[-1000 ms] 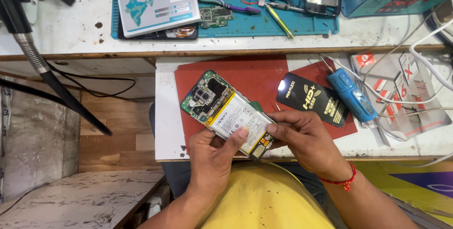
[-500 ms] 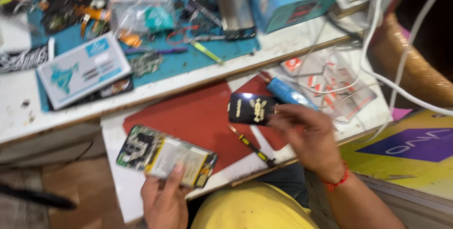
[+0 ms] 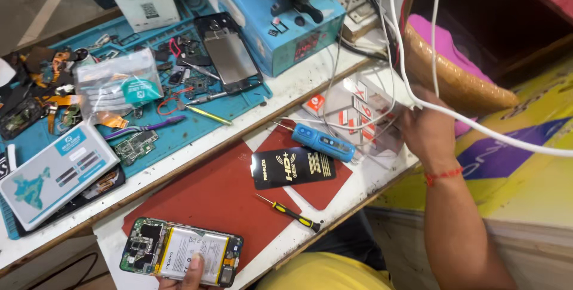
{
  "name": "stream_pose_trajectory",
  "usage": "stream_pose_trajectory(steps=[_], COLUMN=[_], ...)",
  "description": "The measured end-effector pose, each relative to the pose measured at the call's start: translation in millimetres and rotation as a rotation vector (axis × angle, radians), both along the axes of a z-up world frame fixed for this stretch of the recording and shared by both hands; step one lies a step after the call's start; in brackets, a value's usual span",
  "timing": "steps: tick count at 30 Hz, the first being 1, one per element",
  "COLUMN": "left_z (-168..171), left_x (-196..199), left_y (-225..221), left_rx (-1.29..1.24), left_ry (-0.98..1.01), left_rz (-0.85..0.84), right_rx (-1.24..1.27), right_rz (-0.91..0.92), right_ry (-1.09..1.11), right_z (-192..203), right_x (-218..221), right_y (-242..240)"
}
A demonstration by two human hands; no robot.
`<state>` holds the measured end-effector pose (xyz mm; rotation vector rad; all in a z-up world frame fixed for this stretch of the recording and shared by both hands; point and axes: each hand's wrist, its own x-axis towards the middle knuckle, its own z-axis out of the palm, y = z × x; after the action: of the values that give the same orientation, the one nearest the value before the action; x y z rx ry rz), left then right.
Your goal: The person reassembles a disassembled smartphone by hand, connecting internal ribbon cables and placing a battery into the chassis. The person then connects a charging cable to the device and briefly turns it over to show the screen.
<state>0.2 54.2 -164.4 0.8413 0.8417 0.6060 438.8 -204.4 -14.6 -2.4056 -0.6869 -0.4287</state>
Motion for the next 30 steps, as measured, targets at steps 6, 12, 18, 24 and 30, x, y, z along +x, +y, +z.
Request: stream_pose_trajectory(steps=[6, 12, 18, 24, 30], left_z=[60.9, 133.0, 139.3, 145.1, 145.8], left_x=[29.8, 64.3, 95.1, 102.0, 91.8], left_y=[-10.7, -16.3, 8.0, -1.7, -7.7], left_rx=[0.044, -0.072, -0.016, -0.048, -0.074], left_ry=[-0.018, -0.061, -0.212, -0.213, -0.206], left_rz=[0.118, 0.073, 0.005, -0.023, -0.028], right_rx=[0.388, 0.804, 0.665, -0.164, -0.228], right_rz=[-0.037, 0.028, 0.185, 0.172, -0.021], right_ry=[-0.202, 0.349, 0.522, 0.572, 0.766], right_z=[-12.9, -45.6, -135.3, -231.0, -216.8], right_x=[-18.4, -42.4, -169.6, -199.5, -190.1], right_y=[-2.8, -44.3, -114.4, -190.1, -174.0])
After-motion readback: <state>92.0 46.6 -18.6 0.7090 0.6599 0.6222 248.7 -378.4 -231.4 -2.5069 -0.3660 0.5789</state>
